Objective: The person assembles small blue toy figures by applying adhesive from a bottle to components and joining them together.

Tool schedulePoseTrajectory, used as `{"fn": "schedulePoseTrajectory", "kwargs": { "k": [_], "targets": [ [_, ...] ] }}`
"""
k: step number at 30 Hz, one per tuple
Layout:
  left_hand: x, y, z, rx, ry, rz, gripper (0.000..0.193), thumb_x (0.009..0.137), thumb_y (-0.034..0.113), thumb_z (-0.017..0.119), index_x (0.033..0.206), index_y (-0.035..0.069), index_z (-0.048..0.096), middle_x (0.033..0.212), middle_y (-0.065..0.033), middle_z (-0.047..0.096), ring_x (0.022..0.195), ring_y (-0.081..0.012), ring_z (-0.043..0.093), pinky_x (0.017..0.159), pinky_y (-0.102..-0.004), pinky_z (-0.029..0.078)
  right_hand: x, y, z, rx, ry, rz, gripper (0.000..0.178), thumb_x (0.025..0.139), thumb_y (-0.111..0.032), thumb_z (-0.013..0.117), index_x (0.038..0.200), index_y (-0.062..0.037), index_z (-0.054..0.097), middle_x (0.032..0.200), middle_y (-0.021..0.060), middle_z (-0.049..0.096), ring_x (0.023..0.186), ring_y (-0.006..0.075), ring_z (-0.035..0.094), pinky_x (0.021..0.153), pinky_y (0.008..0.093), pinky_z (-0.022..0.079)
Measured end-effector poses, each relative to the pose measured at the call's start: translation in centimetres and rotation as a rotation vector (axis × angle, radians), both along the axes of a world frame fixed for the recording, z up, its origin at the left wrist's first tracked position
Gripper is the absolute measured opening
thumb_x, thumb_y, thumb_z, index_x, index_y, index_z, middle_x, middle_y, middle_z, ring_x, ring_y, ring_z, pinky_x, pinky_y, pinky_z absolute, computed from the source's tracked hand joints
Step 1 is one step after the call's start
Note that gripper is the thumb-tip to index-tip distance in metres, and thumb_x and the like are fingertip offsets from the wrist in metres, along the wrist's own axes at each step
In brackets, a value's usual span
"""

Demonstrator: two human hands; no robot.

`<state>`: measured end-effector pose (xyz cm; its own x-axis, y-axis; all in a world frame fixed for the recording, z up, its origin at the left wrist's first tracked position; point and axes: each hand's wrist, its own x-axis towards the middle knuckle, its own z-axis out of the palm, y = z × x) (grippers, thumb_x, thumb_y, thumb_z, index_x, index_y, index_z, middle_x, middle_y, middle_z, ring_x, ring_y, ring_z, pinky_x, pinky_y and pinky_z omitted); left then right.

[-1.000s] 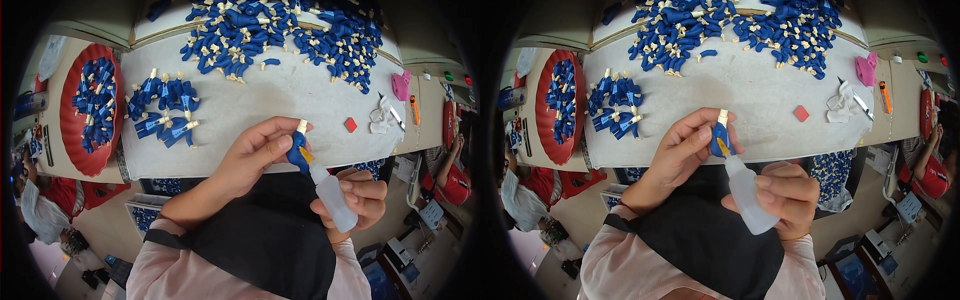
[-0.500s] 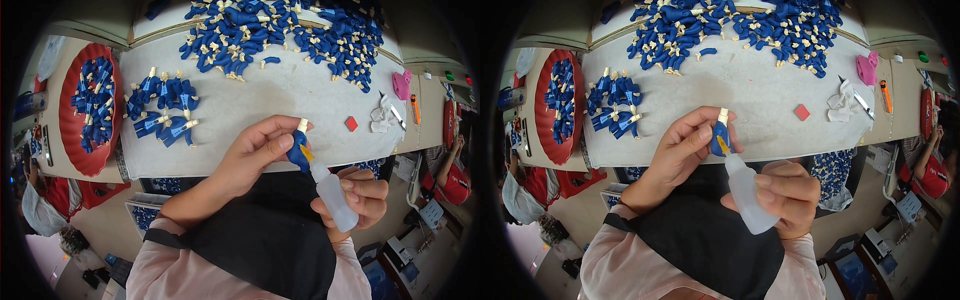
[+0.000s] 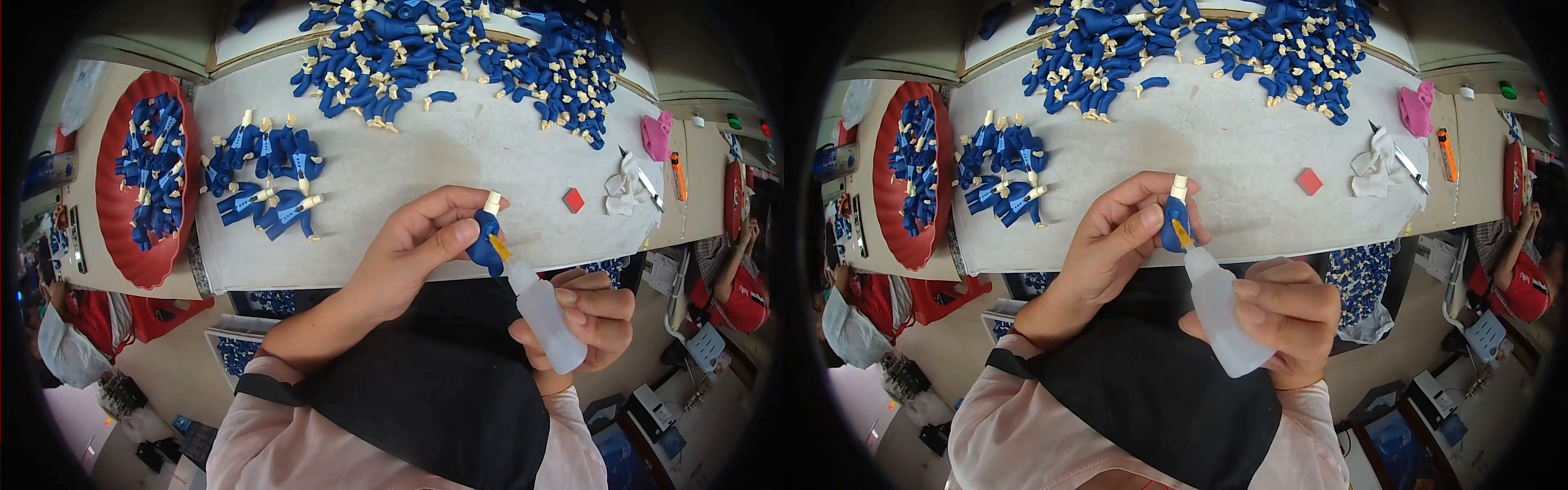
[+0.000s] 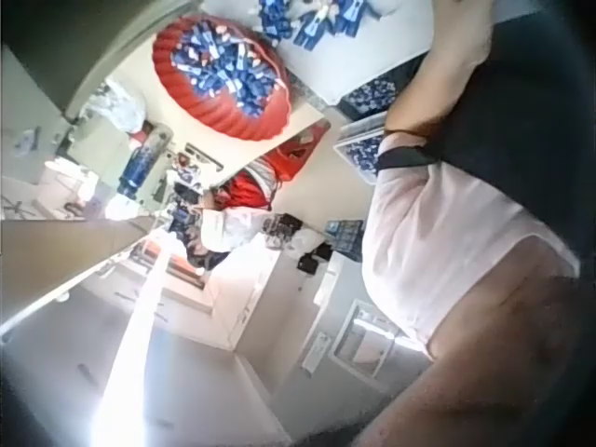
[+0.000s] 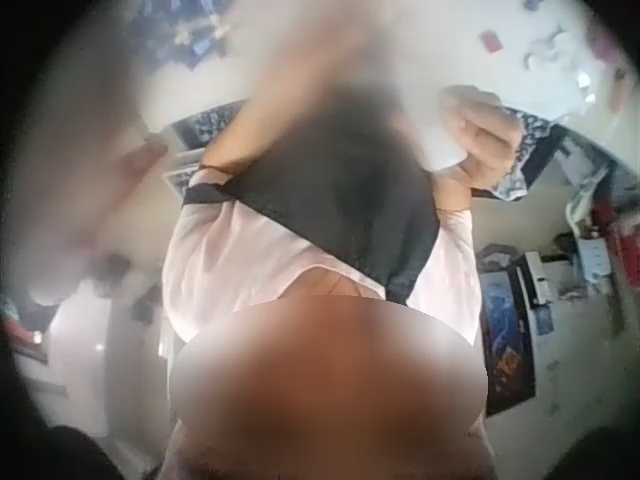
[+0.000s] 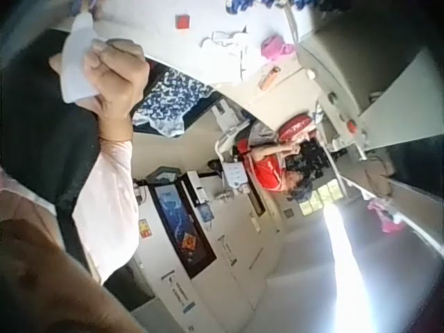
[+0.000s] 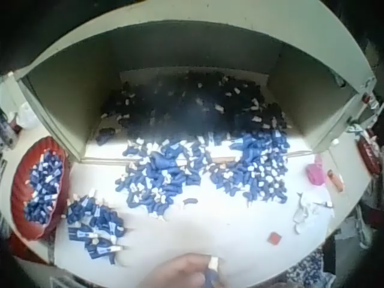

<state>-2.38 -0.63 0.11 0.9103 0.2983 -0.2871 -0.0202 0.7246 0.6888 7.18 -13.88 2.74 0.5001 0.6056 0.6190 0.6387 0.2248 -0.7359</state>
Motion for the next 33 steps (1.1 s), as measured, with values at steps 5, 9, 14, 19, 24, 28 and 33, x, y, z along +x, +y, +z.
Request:
{"fn": "schedulePoseTrajectory", "kwargs": {
  "k": [5,9,14,19,24,28,33],
  "targets": [
    [0.1,0.0,0.1,0.008,-0.015,0.004,0.031,0.087,0.022,0.044,0.110,0.001,0.045,0.089,-0.0105,0.055,0.085,-0.0177,0.055,0.076,-0.0292,0.042,-0.1,-0.1,0.2,0.021,0.018,-0.018,0.048,0.056,-0.013,0.078,0.086,-0.0074,0.042,0.079,0.0054,0.042,0.058,0.0118,0.043,0.047,0.0204,0.039],
    [0.1,0.0,0.1,0.008,0.001,0.005,0.032,0.087,0.022,0.044,0.110,0.001,0.044,0.088,-0.0108,0.055,0.085,-0.0176,0.055,0.076,-0.0291,0.042,0.0,-0.2,0.1,-0.006,0.006,-0.008,0.048,0.056,-0.014,0.079,0.086,-0.0074,0.042,0.080,0.0052,0.042,0.058,0.0121,0.043,0.047,0.0208,0.039],
    [0.2,-0.1,0.2,-0.011,0.022,0.023,0.033,0.086,0.022,0.045,0.110,0.000,0.044,0.088,-0.0108,0.055,0.085,-0.0182,0.055,0.077,-0.0292,0.042,0.3,-0.3,0.3,-0.004,0.004,0.014,0.047,0.057,-0.012,0.078,0.087,-0.0070,0.042,0.080,0.0062,0.042,0.058,0.0123,0.044,0.047,0.0211,0.039],
    [0.2,0.1,0.5,-0.059,-0.012,0.071,0.033,0.086,0.021,0.046,0.111,0.000,0.043,0.090,-0.0113,0.053,0.085,-0.0227,0.056,0.076,-0.0326,0.044,1.9,-0.1,0.3,0.103,-0.019,-0.111,0.045,0.065,-0.024,0.073,0.089,-0.0061,0.039,0.079,0.0093,0.044,0.060,0.0148,0.046,0.051,0.0241,0.043],
    [-0.1,0.8,0.0,-0.130,-0.108,0.071,0.029,0.087,0.016,0.044,0.111,0.001,0.044,0.093,-0.0100,0.055,0.089,-0.0196,0.055,0.079,-0.0313,0.044,6.2,1.1,0.5,-0.122,0.392,-0.222,0.037,0.064,0.009,0.060,0.096,-0.0004,0.043,0.089,0.0101,0.047,0.078,0.0194,0.056,0.060,0.0241,0.047],
    [-0.4,0.8,0.0,-0.108,-0.091,0.093,0.032,0.087,0.017,0.045,0.113,-0.001,0.043,0.092,-0.0101,0.055,0.089,-0.0197,0.056,0.078,-0.0302,0.045,9.3,3.2,-1.2,-0.276,0.505,-0.047,0.027,0.068,0.006,0.056,0.092,0.0002,0.046,0.085,0.0064,0.048,0.078,0.0161,0.056,0.061,0.0250,0.045],
    [-0.5,0.9,0.1,-0.100,-0.094,0.094,0.031,0.087,0.017,0.045,0.112,-0.001,0.044,0.091,-0.0096,0.055,0.089,-0.0192,0.056,0.078,-0.0297,0.045,10.3,6.2,-1.7,-0.591,-0.173,-0.238,0.021,0.068,-0.002,0.058,0.088,-0.0030,0.052,0.078,0.0088,0.051,0.065,0.0238,0.055,0.059,0.0308,0.043]
  ]
}}
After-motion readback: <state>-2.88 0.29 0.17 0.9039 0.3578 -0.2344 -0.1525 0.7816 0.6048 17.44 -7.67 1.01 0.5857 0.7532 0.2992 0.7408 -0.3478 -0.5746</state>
